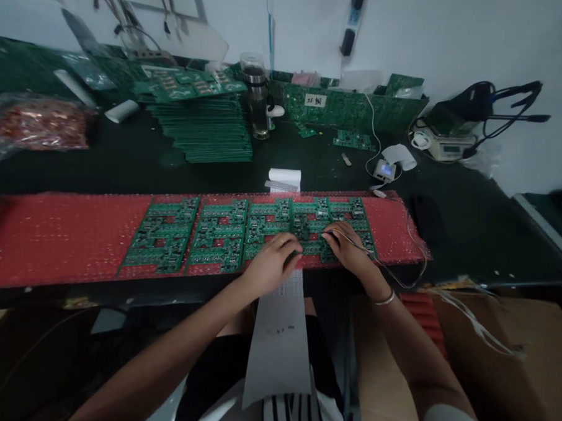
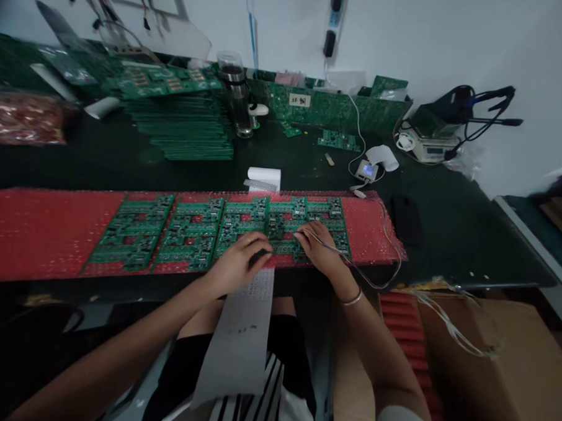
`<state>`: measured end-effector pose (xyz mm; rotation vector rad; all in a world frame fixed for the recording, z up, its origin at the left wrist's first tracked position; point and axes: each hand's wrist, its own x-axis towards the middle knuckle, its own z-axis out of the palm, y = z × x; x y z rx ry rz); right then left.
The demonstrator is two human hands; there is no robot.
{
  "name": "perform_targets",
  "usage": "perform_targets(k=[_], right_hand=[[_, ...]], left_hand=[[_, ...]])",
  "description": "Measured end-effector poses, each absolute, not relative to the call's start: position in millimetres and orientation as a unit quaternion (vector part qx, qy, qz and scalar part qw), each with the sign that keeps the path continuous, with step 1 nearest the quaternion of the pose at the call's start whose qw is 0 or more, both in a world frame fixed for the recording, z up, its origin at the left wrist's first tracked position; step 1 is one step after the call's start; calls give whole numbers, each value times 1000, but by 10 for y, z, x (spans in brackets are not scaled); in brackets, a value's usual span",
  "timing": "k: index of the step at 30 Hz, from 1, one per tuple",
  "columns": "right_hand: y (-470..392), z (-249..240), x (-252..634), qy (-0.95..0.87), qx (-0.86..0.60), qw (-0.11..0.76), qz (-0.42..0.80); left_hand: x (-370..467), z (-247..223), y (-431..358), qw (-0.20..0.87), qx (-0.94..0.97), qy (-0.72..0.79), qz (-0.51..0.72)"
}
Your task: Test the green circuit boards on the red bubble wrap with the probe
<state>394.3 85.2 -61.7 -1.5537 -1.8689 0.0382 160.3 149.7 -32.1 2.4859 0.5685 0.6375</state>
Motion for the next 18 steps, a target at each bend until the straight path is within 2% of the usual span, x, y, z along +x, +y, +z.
perform_targets(k=[6,18], right_hand=[[846,-651,3935,-732,-587,346,-19],[850,-693,3937,-730,-597,330,-42]], left_hand=[[1135,-513,1019,294,911,214,194],[1045,-813,851,205,910,230,277]])
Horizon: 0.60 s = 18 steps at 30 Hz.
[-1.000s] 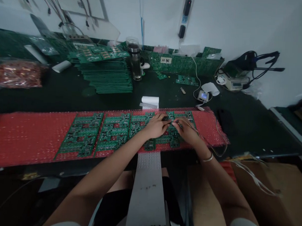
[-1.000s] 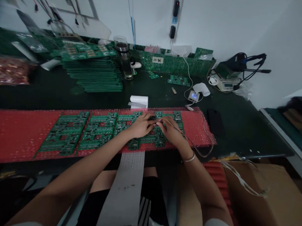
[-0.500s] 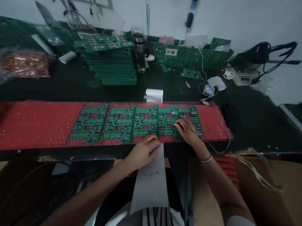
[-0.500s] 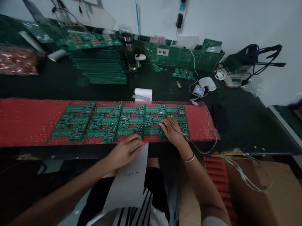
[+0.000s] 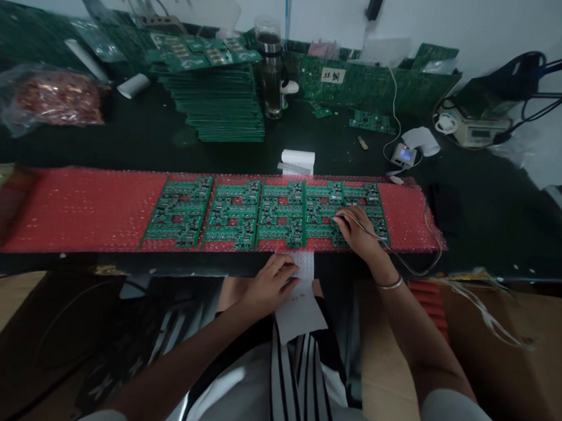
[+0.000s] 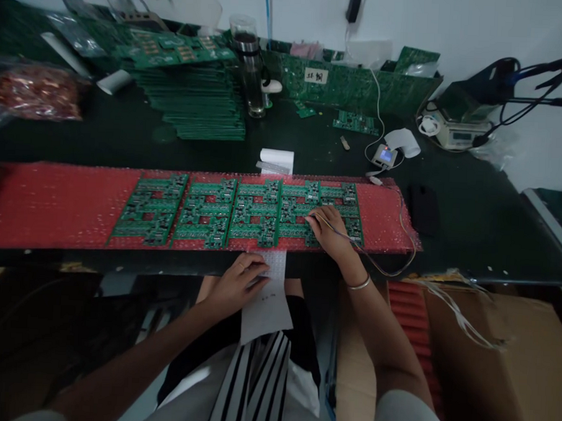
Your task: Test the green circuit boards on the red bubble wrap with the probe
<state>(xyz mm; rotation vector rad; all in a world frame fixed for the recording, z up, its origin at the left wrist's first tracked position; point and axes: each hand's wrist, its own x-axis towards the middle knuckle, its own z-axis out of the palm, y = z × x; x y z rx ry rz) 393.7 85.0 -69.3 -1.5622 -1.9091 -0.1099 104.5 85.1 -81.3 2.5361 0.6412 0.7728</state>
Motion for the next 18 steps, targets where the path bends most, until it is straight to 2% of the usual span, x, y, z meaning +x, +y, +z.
perform_targets(k=[4,11,18], right_hand=[[840,-698,3935,-728,-597,335,-34],[833,-710,3923,-724,-597,344,-34],[847,-734,3924,-722,-600,342,-47]], left_hand=[[1053,-805,807,181,909,213,309],[1004,-849,742,55,929,162,328],[990,-868,742,31,935,168,312]])
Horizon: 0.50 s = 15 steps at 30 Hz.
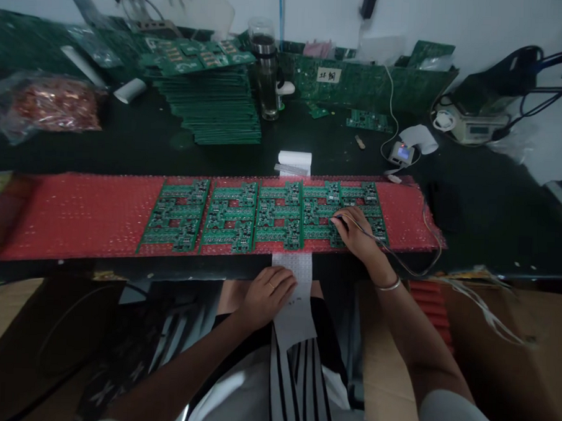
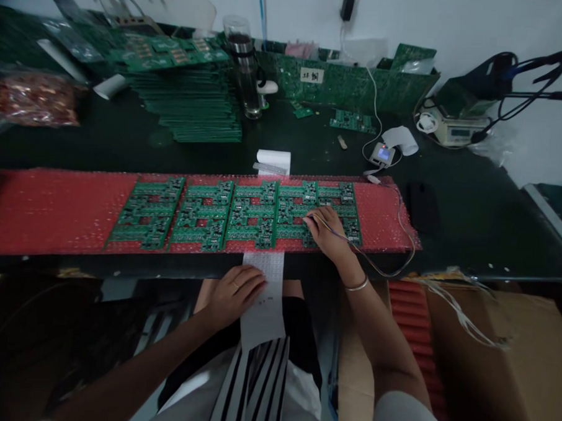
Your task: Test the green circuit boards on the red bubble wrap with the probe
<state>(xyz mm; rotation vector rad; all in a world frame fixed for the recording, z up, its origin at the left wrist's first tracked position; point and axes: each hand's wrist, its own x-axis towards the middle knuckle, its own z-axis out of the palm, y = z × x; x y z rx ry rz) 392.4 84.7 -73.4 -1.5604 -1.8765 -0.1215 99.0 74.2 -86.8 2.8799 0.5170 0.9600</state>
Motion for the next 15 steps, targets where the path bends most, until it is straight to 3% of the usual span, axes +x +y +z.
perform_targets(k=[15], right_hand=[[826,-721,3923,-716,-609,341,-14]], left_hand=[[1004,-931,693,116,912,212,332]])
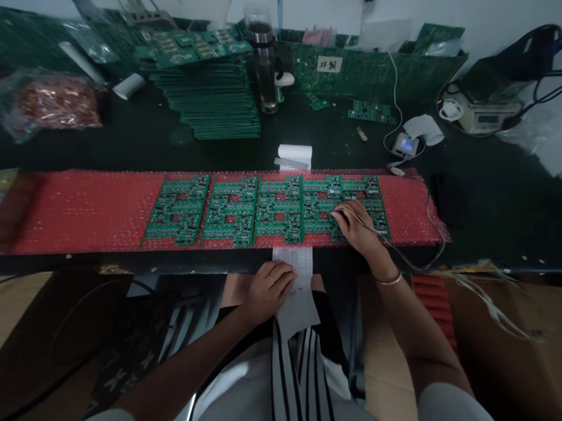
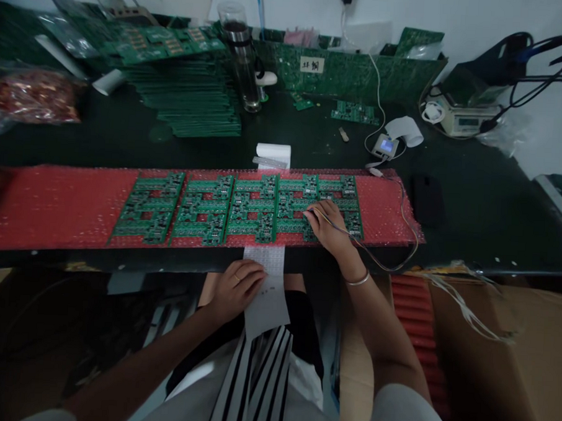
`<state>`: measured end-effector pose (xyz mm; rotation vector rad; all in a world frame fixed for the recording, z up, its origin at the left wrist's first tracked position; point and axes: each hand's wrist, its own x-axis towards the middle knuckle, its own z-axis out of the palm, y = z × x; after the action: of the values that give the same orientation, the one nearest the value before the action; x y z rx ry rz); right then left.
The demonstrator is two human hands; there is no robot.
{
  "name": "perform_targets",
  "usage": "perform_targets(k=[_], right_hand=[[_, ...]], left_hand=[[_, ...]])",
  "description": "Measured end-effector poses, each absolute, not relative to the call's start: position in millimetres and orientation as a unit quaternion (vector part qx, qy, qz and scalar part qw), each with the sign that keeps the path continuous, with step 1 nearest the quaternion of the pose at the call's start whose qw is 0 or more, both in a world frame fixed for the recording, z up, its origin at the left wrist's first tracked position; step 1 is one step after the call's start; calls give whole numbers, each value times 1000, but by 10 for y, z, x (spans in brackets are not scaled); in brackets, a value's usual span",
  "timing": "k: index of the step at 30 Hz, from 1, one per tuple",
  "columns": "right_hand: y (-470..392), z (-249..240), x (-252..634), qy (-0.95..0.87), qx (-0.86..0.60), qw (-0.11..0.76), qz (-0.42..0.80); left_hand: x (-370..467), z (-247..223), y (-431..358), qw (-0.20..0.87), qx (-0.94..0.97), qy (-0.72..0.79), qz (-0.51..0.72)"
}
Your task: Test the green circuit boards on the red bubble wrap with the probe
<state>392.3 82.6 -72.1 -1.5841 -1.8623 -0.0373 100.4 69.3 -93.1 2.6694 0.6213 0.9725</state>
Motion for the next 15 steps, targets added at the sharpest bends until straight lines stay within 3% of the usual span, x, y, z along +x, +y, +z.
perform_targets(k=[15], right_hand=[[822,-736,3908,-713,-600,362,-21]], left_hand=[[989,-882,717,40,931,163,323]])
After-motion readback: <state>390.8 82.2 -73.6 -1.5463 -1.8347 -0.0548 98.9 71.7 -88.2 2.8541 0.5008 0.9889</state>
